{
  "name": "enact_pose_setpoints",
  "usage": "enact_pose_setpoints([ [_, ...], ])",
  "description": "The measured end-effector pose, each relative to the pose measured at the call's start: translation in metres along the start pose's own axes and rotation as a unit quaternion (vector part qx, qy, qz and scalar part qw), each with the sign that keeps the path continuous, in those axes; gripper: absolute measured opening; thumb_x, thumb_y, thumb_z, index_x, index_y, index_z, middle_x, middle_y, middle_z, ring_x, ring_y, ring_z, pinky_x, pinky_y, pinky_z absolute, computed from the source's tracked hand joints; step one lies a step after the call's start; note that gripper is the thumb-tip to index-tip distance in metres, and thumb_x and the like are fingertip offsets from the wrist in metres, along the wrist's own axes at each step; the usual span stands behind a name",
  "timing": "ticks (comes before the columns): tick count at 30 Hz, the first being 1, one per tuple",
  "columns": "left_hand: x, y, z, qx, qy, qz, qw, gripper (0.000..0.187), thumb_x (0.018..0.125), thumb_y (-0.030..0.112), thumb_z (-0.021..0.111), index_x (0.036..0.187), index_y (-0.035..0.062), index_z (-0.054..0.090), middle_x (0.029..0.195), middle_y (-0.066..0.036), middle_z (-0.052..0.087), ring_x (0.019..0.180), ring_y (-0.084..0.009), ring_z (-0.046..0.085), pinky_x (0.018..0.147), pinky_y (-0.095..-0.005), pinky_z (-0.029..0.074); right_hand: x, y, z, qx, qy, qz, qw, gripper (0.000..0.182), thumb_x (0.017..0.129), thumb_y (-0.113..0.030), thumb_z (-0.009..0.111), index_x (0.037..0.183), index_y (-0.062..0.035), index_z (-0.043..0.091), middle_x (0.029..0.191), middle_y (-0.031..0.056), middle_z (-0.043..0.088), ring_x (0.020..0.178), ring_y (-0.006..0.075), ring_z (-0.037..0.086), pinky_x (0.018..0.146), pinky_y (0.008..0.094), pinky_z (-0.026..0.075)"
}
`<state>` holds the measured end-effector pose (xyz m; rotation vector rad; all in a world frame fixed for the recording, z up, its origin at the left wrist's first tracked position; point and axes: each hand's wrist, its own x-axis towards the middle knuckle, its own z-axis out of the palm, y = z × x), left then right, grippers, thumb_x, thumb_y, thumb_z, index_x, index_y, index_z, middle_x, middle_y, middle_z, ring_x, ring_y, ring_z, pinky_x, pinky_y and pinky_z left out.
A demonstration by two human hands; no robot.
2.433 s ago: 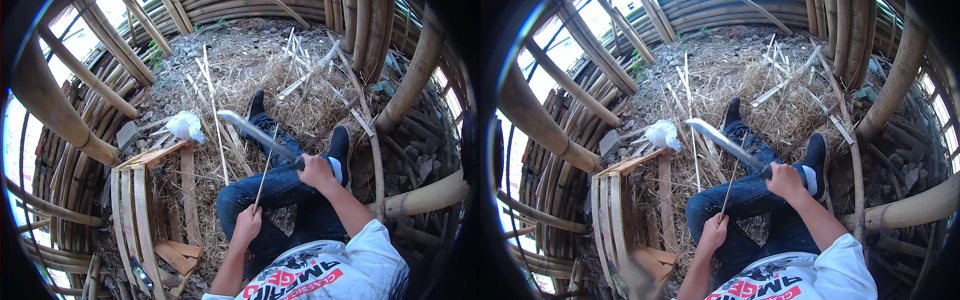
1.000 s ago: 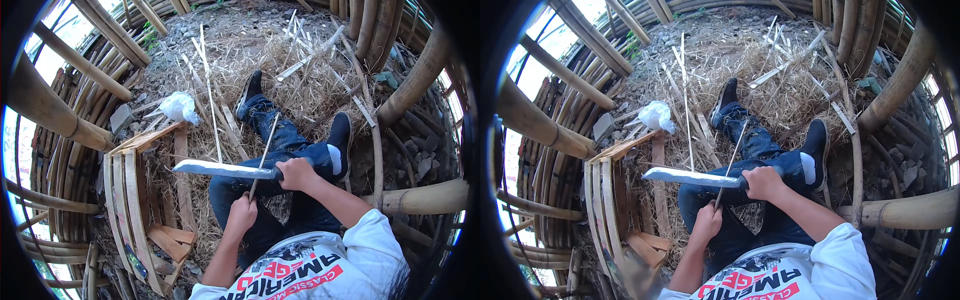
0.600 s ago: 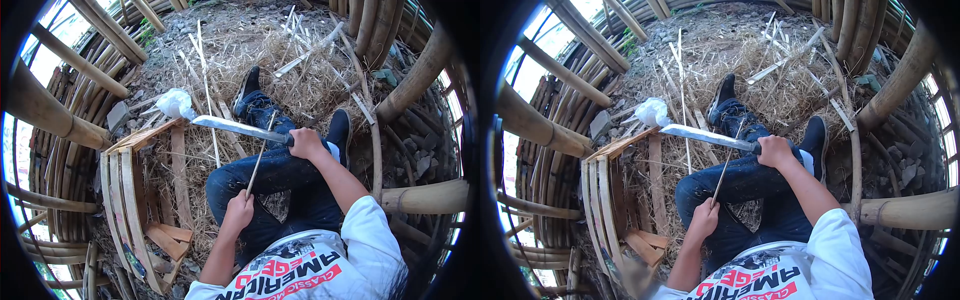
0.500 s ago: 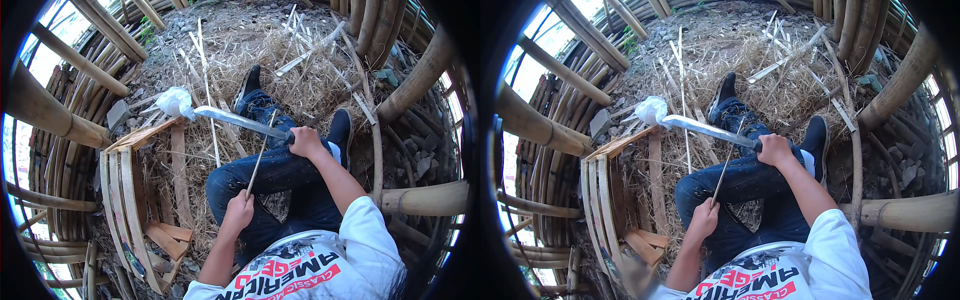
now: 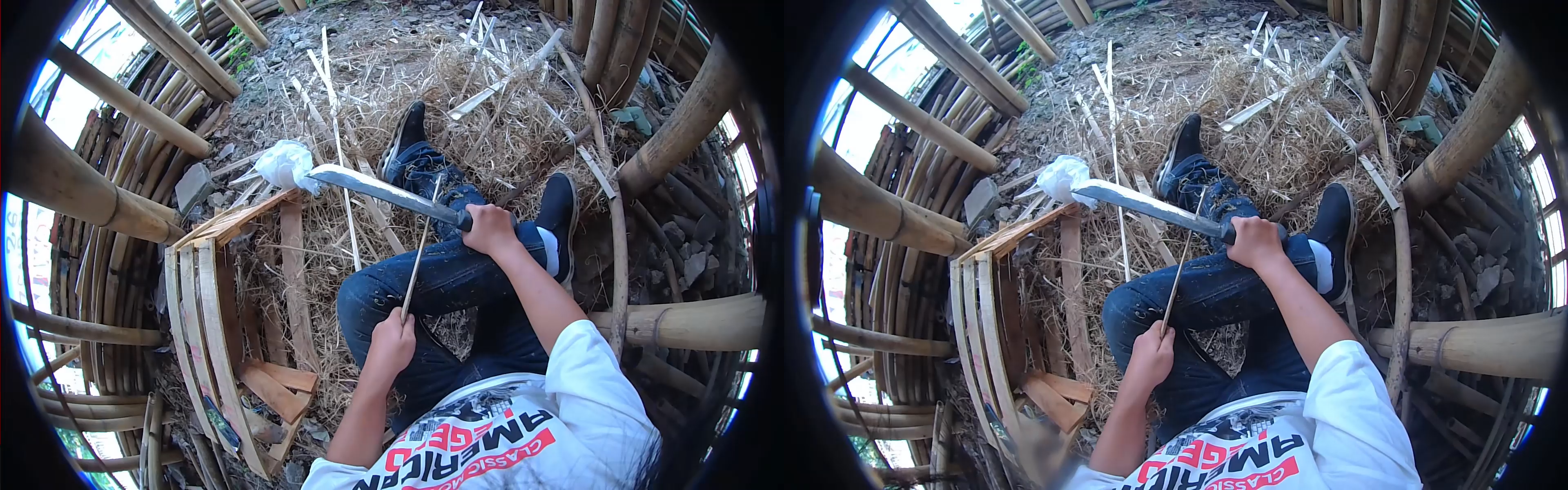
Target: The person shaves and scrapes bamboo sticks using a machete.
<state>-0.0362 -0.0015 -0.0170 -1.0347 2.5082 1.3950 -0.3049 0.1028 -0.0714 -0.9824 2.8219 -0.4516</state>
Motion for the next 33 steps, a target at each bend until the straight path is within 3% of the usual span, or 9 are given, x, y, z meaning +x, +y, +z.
enact_pose_setpoints([
  [6,-0.004,0.001,0.0,0.012,0.01,0.003,1.0,0.024,0.099,0.02,0.051,0.097,-0.0031,0.056,0.078,-0.028,0.06,0.081,-0.0489,0.06,0.069,-0.0475,0.046,0.0,-0.002,-0.008,-0.003,-0.009,0.013,1.0,0.024,0.071,-0.026,0.071,0.09,-0.0101,0.069,0.088,0.0181,0.072,0.087,0.0373,0.071,0.08,0.0479,0.056],
  [8,-0.013,0.006,-0.003,0.046,-0.001,-0.012,0.999,0.023,0.098,0.02,0.05,0.094,-0.0022,0.055,0.081,-0.032,0.062,0.084,-0.0526,0.06,0.073,-0.0567,0.046,0.013,0.014,-0.012,0.048,-0.003,0.104,0.993,0.029,0.071,-0.026,0.071,0.096,-0.0108,0.071,0.093,0.0212,0.072,0.092,0.0381,0.07,0.084,0.048,0.056],
  [15,-0.017,-0.006,0.001,-0.034,0.029,0.025,0.999,0.025,0.098,0.019,0.051,0.088,-0.0035,0.054,0.076,-0.03,0.058,0.077,-0.05,0.059,0.067,-0.0525,0.044,0.029,0.039,-0.002,0.085,0.026,0.205,0.975,0.032,0.076,-0.029,0.07,0.098,-0.0051,0.071,0.101,0.0239,0.071,0.099,0.0405,0.068,0.089,0.0487,0.054],
  [19,-0.003,-0.01,-0.006,-0.086,-0.028,-0.026,0.996,0.031,0.1,0.023,0.05,0.087,-0.0044,0.056,0.071,-0.025,0.056,0.066,-0.0398,0.056,0.065,-0.0443,0.044,0.018,0.032,0.002,0.086,0.003,0.173,0.981,0.028,0.075,-0.026,0.07,0.095,-0.0073,0.071,0.096,0.023,0.071,0.096,0.0402,0.068,0.087,0.0495,0.054],
  [24,-0.002,-0.01,-0.003,-0.069,-0.013,0.003,0.998,0.033,0.101,0.023,0.05,0.085,-0.005,0.055,0.071,-0.023,0.056,0.064,-0.0344,0.052,0.065,-0.0428,0.044,0.007,0.032,0.008,0.133,0.117,0.117,0.977,0.02,0.075,-0.023,0.07,0.085,-0.006,0.068,0.08,0.0206,0.07,0.082,0.041,0.069,0.076,0.0505,0.055],
  [27,0.002,-0.006,-0.005,-0.081,-0.032,-0.042,0.995,0.035,0.101,0.026,0.052,0.084,-0.0048,0.056,0.07,-0.023,0.056,0.065,-0.0362,0.053,0.066,-0.0435,0.044,0.001,0.032,0.011,0.185,0.184,0.092,0.961,0.018,0.076,-0.021,0.07,0.08,-0.0041,0.064,0.072,0.0191,0.068,0.074,0.0405,0.068,0.068,0.049,0.054],
  [29,0.001,-0.002,-0.004,-0.11,-0.027,-0.057,0.992,0.04,0.1,0.03,0.055,0.078,-0.0033,0.052,0.06,-0.008,0.047,0.061,-0.0147,0.043,0.058,-0.0383,0.04,-0.006,0.027,0.009,0.222,0.211,0.076,0.949,0.019,0.077,-0.021,0.07,0.078,-0.0035,0.063,0.069,0.0182,0.066,0.071,0.0399,0.068,0.066,0.0476,0.053],
  [32,0.003,-0.003,0.0,-0.08,-0.015,-0.052,0.995,0.043,0.1,0.032,0.057,0.075,-0.0025,0.052,0.059,-0.008,0.047,0.06,-0.0144,0.042,0.057,-0.038,0.039,-0.033,-0.003,-0.025,0.291,0.234,0.003,0.928,0.027,0.079,-0.026,0.074,0.075,-0.0035,0.06,0.064,0.0156,0.063,0.065,0.0383,0.066,0.061,0.044,0.051],
  [33,0.002,-0.004,0.001,-0.081,-0.017,-0.055,0.995,0.043,0.1,0.032,0.057,0.075,-0.0025,0.052,0.059,-0.008,0.047,0.06,-0.0144,0.042,0.057,-0.038,0.039,-0.043,-0.012,-0.034,0.305,0.183,-0.014,0.934,0.032,0.078,-0.031,0.077,0.075,-0.004,0.06,0.062,0.015,0.061,0.064,0.0374,0.065,0.059,0.0426,0.05],
])
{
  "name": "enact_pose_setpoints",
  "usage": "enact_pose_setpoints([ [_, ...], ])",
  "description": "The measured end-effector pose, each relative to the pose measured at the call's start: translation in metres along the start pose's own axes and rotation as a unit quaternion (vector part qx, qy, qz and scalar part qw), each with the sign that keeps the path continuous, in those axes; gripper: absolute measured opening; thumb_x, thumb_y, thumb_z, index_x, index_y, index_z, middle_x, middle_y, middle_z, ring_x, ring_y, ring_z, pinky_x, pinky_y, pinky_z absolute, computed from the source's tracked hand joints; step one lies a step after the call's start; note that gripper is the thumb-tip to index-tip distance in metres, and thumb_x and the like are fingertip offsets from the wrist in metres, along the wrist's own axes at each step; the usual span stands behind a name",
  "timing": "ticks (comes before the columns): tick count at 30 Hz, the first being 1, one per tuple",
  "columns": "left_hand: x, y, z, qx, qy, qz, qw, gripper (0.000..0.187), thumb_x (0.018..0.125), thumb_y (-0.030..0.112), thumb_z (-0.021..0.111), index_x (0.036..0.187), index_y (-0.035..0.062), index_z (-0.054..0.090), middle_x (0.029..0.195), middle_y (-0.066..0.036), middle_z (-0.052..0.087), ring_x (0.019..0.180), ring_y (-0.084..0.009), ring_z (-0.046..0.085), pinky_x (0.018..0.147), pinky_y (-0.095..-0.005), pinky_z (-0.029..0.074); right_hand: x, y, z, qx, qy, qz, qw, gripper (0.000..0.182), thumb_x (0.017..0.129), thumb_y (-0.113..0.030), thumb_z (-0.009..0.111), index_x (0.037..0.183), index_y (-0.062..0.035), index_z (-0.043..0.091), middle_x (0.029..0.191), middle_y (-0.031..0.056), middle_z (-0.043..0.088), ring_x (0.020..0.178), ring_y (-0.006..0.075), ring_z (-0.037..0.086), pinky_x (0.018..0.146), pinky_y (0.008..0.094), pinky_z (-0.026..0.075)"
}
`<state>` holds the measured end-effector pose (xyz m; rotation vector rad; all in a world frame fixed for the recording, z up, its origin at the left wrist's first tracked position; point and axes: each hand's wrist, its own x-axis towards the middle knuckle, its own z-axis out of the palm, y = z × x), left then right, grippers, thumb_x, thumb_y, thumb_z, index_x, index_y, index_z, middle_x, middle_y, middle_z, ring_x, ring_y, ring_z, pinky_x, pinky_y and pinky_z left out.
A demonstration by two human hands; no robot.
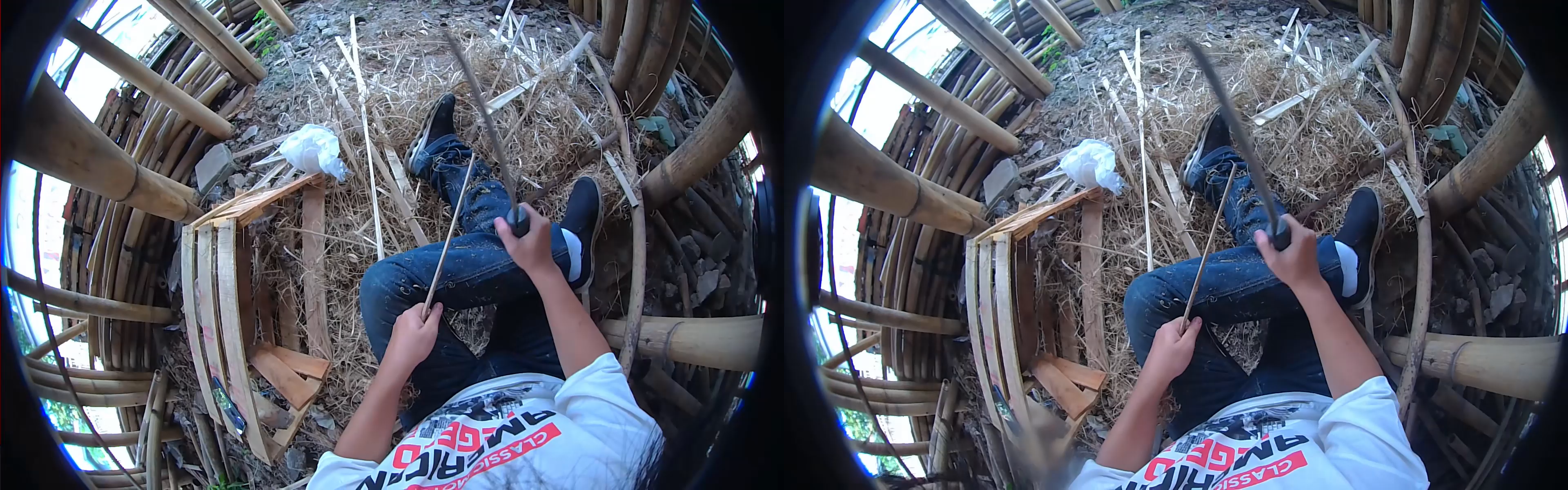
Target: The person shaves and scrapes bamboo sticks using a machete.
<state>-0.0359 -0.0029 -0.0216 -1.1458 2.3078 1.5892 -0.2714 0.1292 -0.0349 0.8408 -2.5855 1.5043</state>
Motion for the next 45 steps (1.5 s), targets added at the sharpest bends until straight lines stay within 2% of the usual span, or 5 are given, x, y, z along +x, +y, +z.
enact_pose_setpoints([
  [6,-0.001,0.004,0.001,0.021,0.018,0.015,0.999,0.042,0.099,0.031,0.059,0.075,-0.0034,0.053,0.06,-0.01,0.051,0.059,-0.0157,0.044,0.057,-0.0368,0.04,-0.041,-0.04,-0.003,0.01,-0.183,-0.103,0.978,0.049,0.074,-0.053,0.081,0.073,-0.0064,0.064,0.062,0.0138,0.061,0.063,0.036,0.066,0.057,0.0413,0.05],
  [9,-0.003,0.002,-0.001,0.023,-0.006,-0.005,1.0,0.038,0.096,0.031,0.06,0.086,-0.0059,0.061,0.077,-0.029,0.062,0.079,-0.0477,0.062,0.067,-0.0456,0.048,-0.058,-0.056,0.002,-0.027,-0.286,-0.126,0.95,0.057,0.075,-0.065,0.074,0.071,-0.0079,0.066,0.063,0.0138,0.063,0.062,0.0356,0.066,0.057,0.0415,0.052],
  [17,0.0,0.001,-0.007,0.018,-0.008,0.019,1.0,0.04,0.086,0.031,0.071,0.078,-0.0063,0.058,0.07,-0.025,0.062,0.07,-0.0425,0.062,0.067,-0.0439,0.048,-0.06,-0.052,0.012,-0.12,-0.285,-0.21,0.928,0.055,0.074,-0.06,0.076,0.072,-0.0058,0.066,0.065,0.0111,0.066,0.06,0.0307,0.066,0.055,0.039,0.052],
  [20,0.004,-0.003,-0.012,0.027,-0.073,0.011,0.997,0.035,0.089,0.031,0.07,0.077,0.0005,0.057,0.064,-0.008,0.054,0.061,-0.0163,0.048,0.058,-0.0354,0.042,-0.053,-0.041,0.014,-0.136,-0.252,-0.208,0.935,0.056,0.076,-0.061,0.072,0.067,-0.0073,0.061,0.064,0.0114,0.065,0.058,0.031,0.066,0.054,0.0405,0.052],
  [45,0.008,-0.012,-0.034,-0.102,-0.173,0.014,0.98,0.035,0.087,0.033,0.076,0.093,0.0058,0.056,0.068,0.003,0.047,0.056,-0.0065,0.044,0.045,-0.0239,0.035,-0.011,-0.016,0.006,-0.233,-0.254,-0.236,0.908,0.061,0.081,-0.067,0.064,0.066,-0.0079,0.058,0.058,0.0132,0.062,0.056,0.0327,0.066,0.053,0.0418,0.051],
])
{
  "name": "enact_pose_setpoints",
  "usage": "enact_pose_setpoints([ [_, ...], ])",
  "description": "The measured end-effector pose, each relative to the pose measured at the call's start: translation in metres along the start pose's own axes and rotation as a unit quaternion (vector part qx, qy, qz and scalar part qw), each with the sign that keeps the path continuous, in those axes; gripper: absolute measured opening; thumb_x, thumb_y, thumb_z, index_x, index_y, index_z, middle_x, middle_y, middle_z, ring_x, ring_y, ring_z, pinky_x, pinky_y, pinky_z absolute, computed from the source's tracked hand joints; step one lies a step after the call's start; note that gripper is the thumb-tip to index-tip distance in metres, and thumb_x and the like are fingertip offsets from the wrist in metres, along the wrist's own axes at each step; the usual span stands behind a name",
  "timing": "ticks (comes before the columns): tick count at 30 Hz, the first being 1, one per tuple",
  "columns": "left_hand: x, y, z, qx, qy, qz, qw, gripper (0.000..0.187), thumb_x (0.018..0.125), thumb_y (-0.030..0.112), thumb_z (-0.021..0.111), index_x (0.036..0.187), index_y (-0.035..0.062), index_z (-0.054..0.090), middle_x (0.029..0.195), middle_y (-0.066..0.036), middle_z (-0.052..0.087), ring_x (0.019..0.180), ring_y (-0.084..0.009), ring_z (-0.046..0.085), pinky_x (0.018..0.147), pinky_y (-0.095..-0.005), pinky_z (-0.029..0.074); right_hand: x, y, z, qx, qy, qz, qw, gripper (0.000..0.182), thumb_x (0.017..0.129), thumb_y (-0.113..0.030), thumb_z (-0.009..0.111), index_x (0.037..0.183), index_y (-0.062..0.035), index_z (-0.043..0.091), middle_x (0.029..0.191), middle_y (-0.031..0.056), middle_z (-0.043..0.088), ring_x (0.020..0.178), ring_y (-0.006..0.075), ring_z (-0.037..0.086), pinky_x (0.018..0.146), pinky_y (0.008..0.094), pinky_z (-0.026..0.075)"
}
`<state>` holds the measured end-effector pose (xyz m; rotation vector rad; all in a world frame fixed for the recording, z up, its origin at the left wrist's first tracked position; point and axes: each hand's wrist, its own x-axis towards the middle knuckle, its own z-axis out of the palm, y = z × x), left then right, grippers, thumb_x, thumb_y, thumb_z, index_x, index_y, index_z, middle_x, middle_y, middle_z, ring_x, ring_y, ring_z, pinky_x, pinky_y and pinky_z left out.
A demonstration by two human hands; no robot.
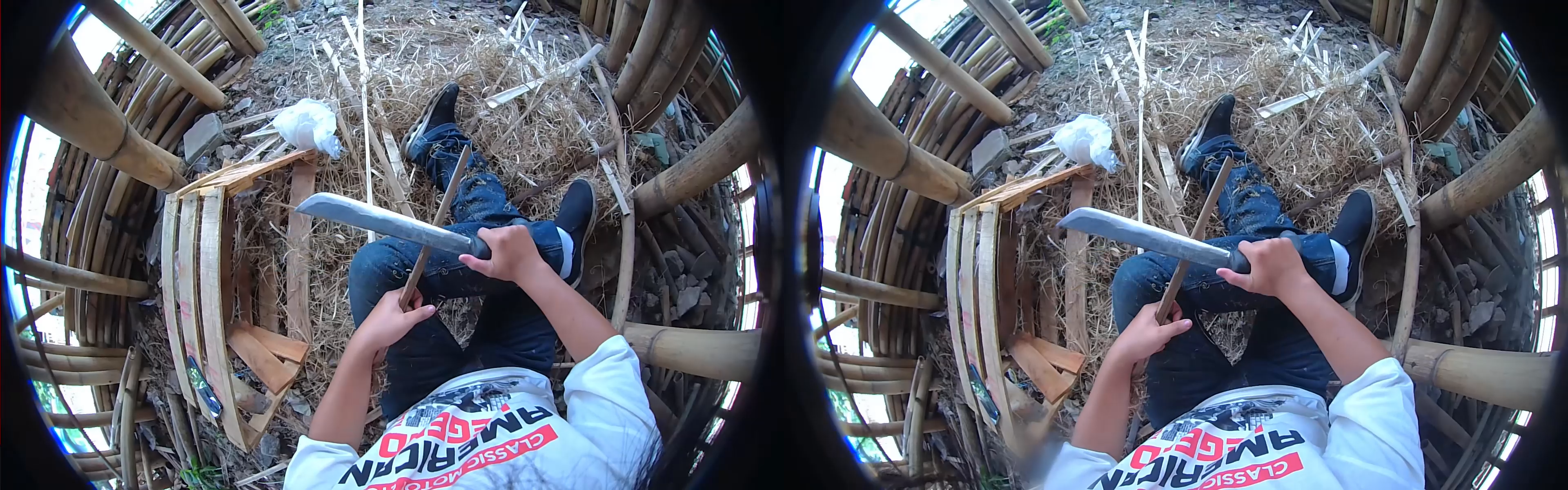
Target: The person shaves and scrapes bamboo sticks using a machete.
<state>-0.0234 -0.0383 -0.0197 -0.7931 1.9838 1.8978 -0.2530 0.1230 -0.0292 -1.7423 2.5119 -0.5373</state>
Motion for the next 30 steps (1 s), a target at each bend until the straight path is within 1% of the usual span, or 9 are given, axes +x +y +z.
enact_pose_setpoints([
  [4,0.002,-0.002,0.006,-0.001,0.02,0.015,1.0,0.034,0.085,0.033,0.076,0.089,0.0058,0.055,0.068,0.003,0.047,0.059,-0.008,0.044,0.05,-0.027,0.037,-0.016,-0.025,0.001,0.037,-0.007,0.032,0.999,0.061,0.082,-0.067,0.064,0.066,-0.0077,0.06,0.057,0.0144,0.062,0.055,0.0345,0.066,0.054,0.044,0.052],
  [6,0.005,-0.002,0.006,0.043,0.02,0.033,0.998,0.034,0.083,0.031,0.076,0.084,0.0053,0.055,0.068,0.002,0.047,0.064,-0.0101,0.044,0.057,-0.0295,0.039,-0.021,-0.037,0.002,0.07,-0.045,-0.013,0.996,0.062,0.08,-0.068,0.064,0.065,-0.0079,0.061,0.057,0.0147,0.063,0.056,0.0339,0.066,0.054,0.0435,0.052],
  [7,0.0,0.009,0.004,0.043,0.006,-0.011,0.999,0.034,0.082,0.031,0.077,0.08,0.0045,0.054,0.069,0.001,0.048,0.068,-0.0118,0.043,0.063,-0.031,0.04,-0.018,-0.036,0.0,0.059,-0.055,-0.022,0.996,0.062,0.079,-0.068,0.065,0.065,-0.0079,0.062,0.058,0.0145,0.063,0.056,0.0332,0.067,0.055,0.0432,0.053],
  [11,0.003,0.003,0.007,0.038,0.026,0.016,0.999,0.035,0.083,0.031,0.076,0.08,0.0041,0.054,0.069,0.0,0.048,0.068,-0.0119,0.044,0.062,-0.0303,0.04,-0.004,-0.018,-0.003,0.03,-0.042,0.019,0.998,0.062,0.079,-0.069,0.064,0.066,-0.0078,0.064,0.059,0.0143,0.064,0.058,0.0327,0.067,0.056,0.0431,0.053],
  [14,0.006,0.004,0.005,0.034,0.026,0.027,0.999,0.035,0.082,0.031,0.076,0.082,0.0034,0.055,0.07,0.0,0.049,0.068,-0.012,0.044,0.062,-0.0308,0.04,-0.003,-0.014,0.004,0.042,-0.021,0.019,0.999,0.064,0.08,-0.07,0.062,0.066,-0.0081,0.064,0.06,0.0143,0.065,0.06,0.0328,0.068,0.057,0.0437,0.053],
  [18,0.004,0.008,0.006,0.043,0.027,0.008,0.999,0.034,0.081,0.029,0.077,0.084,0.0023,0.055,0.07,-0.001,0.049,0.068,-0.0127,0.045,0.063,-0.0315,0.041,-0.003,-0.014,0.004,0.004,-0.027,0.059,0.998,0.068,0.078,-0.075,0.061,0.065,-0.0081,0.064,0.06,0.0145,0.064,0.06,0.0332,0.068,0.059,0.0435,0.054],
  [20,0.0,0.006,0.007,0.06,0.031,0.009,0.998,0.034,0.081,0.028,0.077,0.085,0.0019,0.056,0.07,-0.001,0.049,0.068,-0.0131,0.045,0.063,-0.0317,0.041,-0.005,-0.006,0.007,0.01,-0.026,0.046,0.999,0.07,0.076,-0.077,0.06,0.065,-0.0083,0.064,0.06,0.0143,0.064,0.06,0.033,0.067,0.059,0.0428,0.054],
  [22,0.003,0.0,0.012,0.068,0.049,0.045,0.995,0.034,0.08,0.027,0.077,0.085,0.0013,0.055,0.07,-0.002,0.05,0.068,-0.014,0.045,0.064,-0.0323,0.042,-0.007,-0.002,0.004,0.002,-0.033,0.027,0.999,0.071,0.076,-0.078,0.06,0.065,-0.0078,0.064,0.061,0.0143,0.065,0.061,0.0328,0.068,0.059,0.0424,0.054],
  [30,0.004,-0.003,0.012,0.09,0.045,0.028,0.995,0.036,0.08,0.029,0.077,0.086,0.0005,0.055,0.075,-0.006,0.053,0.072,-0.0152,0.047,0.067,-0.0328,0.044,-0.009,0.0,-0.001,0.002,-0.02,0.026,0.999,0.07,0.074,-0.076,0.064,0.065,-0.0066,0.062,0.062,0.012,0.065,0.061,0.0326,0.067,0.059,0.042,0.054],
])
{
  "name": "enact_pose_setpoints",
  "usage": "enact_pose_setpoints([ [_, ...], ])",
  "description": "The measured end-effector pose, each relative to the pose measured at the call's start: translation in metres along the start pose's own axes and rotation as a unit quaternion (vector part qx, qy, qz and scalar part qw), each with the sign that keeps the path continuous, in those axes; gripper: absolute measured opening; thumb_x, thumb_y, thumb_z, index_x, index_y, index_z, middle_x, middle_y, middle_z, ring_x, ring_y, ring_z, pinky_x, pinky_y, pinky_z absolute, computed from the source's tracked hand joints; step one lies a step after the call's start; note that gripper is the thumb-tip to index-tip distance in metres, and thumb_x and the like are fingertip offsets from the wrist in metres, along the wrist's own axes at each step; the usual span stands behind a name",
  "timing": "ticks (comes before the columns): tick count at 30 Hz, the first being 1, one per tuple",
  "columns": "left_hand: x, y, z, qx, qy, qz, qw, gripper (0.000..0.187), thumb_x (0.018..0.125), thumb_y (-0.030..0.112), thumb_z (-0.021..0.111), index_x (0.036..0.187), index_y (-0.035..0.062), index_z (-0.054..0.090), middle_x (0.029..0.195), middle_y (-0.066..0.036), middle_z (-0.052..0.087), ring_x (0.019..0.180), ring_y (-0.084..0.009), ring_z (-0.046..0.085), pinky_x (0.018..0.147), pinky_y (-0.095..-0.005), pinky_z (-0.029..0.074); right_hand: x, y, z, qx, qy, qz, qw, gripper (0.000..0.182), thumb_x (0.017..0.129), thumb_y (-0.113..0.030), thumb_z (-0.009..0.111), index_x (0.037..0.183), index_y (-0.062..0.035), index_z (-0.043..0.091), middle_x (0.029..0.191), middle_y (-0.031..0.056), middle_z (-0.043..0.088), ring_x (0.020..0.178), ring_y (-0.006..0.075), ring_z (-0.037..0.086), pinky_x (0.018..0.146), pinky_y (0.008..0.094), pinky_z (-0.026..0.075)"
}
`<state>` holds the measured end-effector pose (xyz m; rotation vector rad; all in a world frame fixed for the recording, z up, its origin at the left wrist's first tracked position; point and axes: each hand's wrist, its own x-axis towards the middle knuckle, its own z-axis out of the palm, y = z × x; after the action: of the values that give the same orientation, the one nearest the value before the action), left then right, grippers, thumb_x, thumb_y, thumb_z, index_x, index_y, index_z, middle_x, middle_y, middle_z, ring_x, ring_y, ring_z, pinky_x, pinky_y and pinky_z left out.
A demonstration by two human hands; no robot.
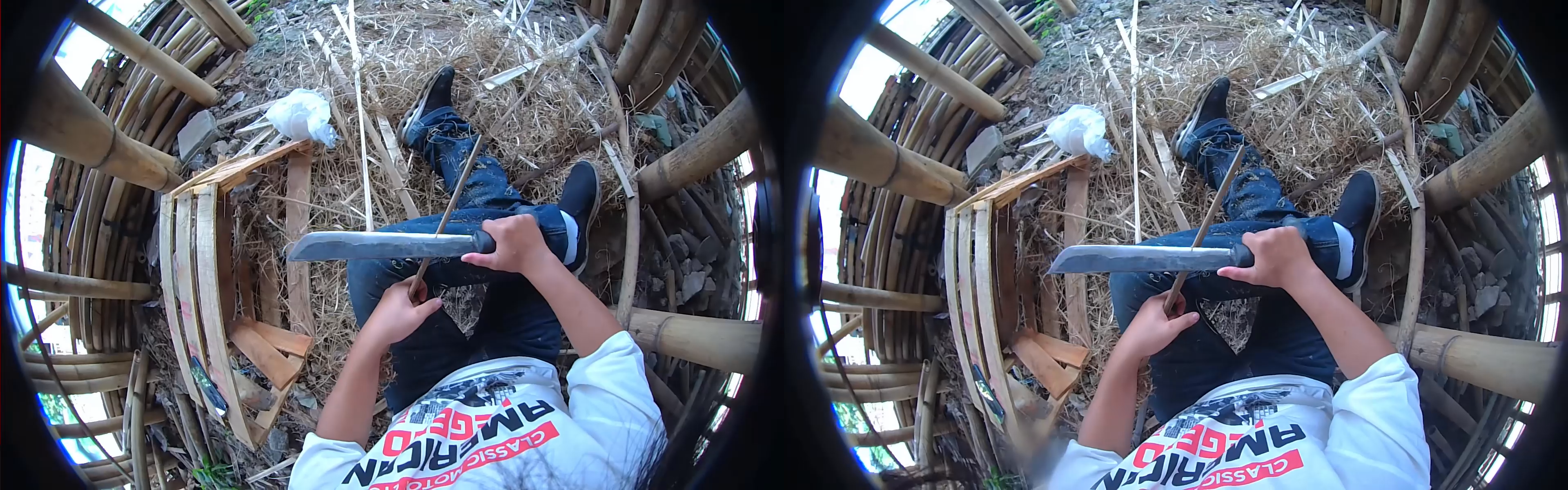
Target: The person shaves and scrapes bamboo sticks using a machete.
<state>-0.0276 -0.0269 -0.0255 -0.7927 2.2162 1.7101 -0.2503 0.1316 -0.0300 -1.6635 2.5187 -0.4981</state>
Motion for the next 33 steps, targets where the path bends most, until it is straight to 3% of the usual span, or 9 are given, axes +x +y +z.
enact_pose_setpoints([
  [11,0.0,0.0,-0.002,0.003,-0.02,0.009,1.0,0.038,0.083,0.032,0.076,0.086,0.0009,0.054,0.074,-0.005,0.052,0.072,-0.0157,0.047,0.067,-0.033,0.044,-0.007,0.012,0.002,-0.021,0.023,-0.017,0.999,0.069,0.073,-0.075,0.065,0.062,-0.0071,0.059,0.062,0.0113,0.064,0.059,0.0323,0.066,0.057,0.0414,0.052],
  [13,-0.005,0.007,-0.006,-0.032,-0.024,-0.009,0.999,0.034,0.084,0.029,0.075,0.084,0.0028,0.053,0.071,-0.002,0.05,0.068,-0.0124,0.045,0.062,-0.0305,0.041,-0.009,0.018,-0.001,-0.023,0.03,-0.017,0.999,0.069,0.074,-0.075,0.064,0.062,-0.0073,0.058,0.061,0.0115,0.064,0.059,0.0326,0.066,0.058,0.0422,0.052],
  [16,-0.006,-0.001,-0.011,-0.074,-0.031,-0.03,0.996,0.032,0.086,0.026,0.075,0.082,0.0047,0.052,0.068,0.002,0.048,0.064,-0.0087,0.042,0.057,-0.028,0.037,-0.011,0.044,-0.013,-0.062,0.054,0.119,0.989,0.067,0.076,-0.074,0.064,0.07,-0.0069,0.066,0.063,0.015,0.065,0.062,0.034,0.067,0.061,0.0447,0.053],
  [22,0.003,0.004,-0.001,-0.029,-0.003,-0.033,0.999,0.032,0.086,0.026,0.076,0.08,0.005,0.053,0.066,0.003,0.047,0.062,-0.0077,0.04,0.054,-0.028,0.035,-0.019,0.05,-0.026,-0.066,0.02,0.171,0.983,0.066,0.078,-0.071,0.065,0.074,-0.0046,0.068,0.067,0.019,0.067,0.066,0.0367,0.069,0.064,0.0465,0.055],
  [26,0.001,0.009,0.001,-0.013,0.002,-0.043,0.999,0.032,0.086,0.026,0.076,0.08,0.0041,0.054,0.066,0.003,0.047,0.062,-0.0082,0.04,0.054,-0.0287,0.036,-0.017,0.019,-0.013,0.005,0.003,0.095,0.995,0.069,0.077,-0.074,0.063,0.068,-0.0055,0.064,0.063,0.0165,0.065,0.062,0.0358,0.068,0.06,0.045,0.054],
  [29,-0.003,0.003,0.005,0.0,0.029,0.003,1.0,0.031,0.086,0.025,0.075,0.081,0.0035,0.053,0.065,0.002,0.047,0.062,-0.0086,0.041,0.055,-0.0294,0.036,-0.009,-0.009,-0.005,0.0,-0.017,0.018,1.0,0.071,0.075,-0.078,0.062,0.065,-0.0073,0.063,0.059,0.0155,0.064,0.059,0.0336,0.067,0.057,0.0423,0.053],
  [33,-0.007,0.008,0.0,-0.033,0.022,-0.018,0.999,0.031,0.085,0.023,0.076,0.081,0.004,0.052,0.064,0.003,0.046,0.061,-0.0079,0.04,0.054,-0.0288,0.036,0.009,0.016,-0.007,-0.048,0.014,0.041,0.998,0.074,0.074,-0.08,0.06,0.066,-0.0068,0.064,0.061,0.0157,0.065,0.06,0.0342,0.068,0.059,0.044,0.053],
])
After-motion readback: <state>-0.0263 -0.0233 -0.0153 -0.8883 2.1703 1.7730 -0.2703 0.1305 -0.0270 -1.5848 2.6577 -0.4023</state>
